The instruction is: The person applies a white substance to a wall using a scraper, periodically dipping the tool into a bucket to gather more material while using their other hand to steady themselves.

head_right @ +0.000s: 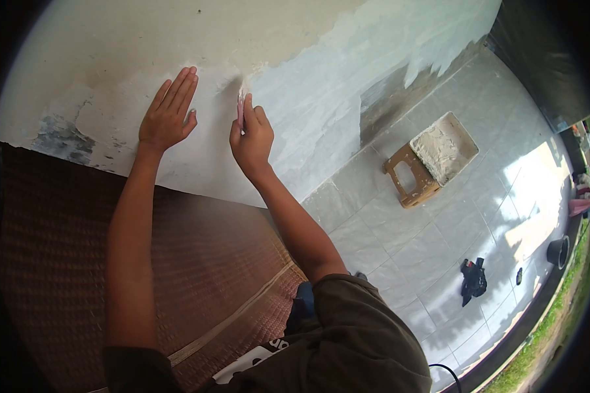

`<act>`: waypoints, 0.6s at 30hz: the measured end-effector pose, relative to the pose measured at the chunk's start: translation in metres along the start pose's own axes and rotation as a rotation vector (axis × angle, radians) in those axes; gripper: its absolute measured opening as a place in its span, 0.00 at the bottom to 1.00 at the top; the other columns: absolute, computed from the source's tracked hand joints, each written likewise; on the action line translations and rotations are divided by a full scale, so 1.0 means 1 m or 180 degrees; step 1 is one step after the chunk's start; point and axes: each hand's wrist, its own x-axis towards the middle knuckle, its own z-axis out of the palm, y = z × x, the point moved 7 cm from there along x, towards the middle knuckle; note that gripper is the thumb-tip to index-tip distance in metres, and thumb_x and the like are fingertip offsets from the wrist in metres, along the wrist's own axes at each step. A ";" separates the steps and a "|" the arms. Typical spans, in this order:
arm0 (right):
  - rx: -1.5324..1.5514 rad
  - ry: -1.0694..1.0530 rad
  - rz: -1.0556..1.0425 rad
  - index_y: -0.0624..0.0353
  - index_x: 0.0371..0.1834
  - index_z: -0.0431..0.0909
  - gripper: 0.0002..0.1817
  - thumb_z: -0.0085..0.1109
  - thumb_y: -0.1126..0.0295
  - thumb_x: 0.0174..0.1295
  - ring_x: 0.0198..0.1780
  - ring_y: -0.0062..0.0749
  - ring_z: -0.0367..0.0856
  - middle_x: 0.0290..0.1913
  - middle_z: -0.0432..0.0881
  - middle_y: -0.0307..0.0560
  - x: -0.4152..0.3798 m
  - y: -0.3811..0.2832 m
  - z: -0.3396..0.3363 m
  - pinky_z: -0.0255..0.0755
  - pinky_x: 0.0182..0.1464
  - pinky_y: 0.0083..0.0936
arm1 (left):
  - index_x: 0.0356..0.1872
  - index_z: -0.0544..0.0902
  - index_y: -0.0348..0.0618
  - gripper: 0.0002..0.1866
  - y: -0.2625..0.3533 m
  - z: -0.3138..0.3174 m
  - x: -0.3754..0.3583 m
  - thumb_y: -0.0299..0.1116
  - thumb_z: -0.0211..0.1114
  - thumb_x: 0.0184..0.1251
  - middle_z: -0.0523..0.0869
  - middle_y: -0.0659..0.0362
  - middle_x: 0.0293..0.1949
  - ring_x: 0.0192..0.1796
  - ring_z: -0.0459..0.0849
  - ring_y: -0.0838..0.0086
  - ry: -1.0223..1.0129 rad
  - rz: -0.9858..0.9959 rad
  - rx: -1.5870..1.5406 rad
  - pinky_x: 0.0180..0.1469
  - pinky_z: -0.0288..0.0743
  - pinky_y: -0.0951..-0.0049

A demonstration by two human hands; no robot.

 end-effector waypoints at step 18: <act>0.1525 -0.0900 0.1251 0.63 0.48 0.84 0.11 0.58 0.80 0.64 0.30 0.27 0.77 0.30 0.75 0.43 -0.030 0.012 0.009 0.76 0.35 0.30 | 0.76 0.67 0.41 0.35 -0.001 0.001 0.000 0.43 0.54 0.67 0.63 0.61 0.80 0.82 0.56 0.75 -0.0092 -0.0025 -0.0115 0.83 0.45 0.66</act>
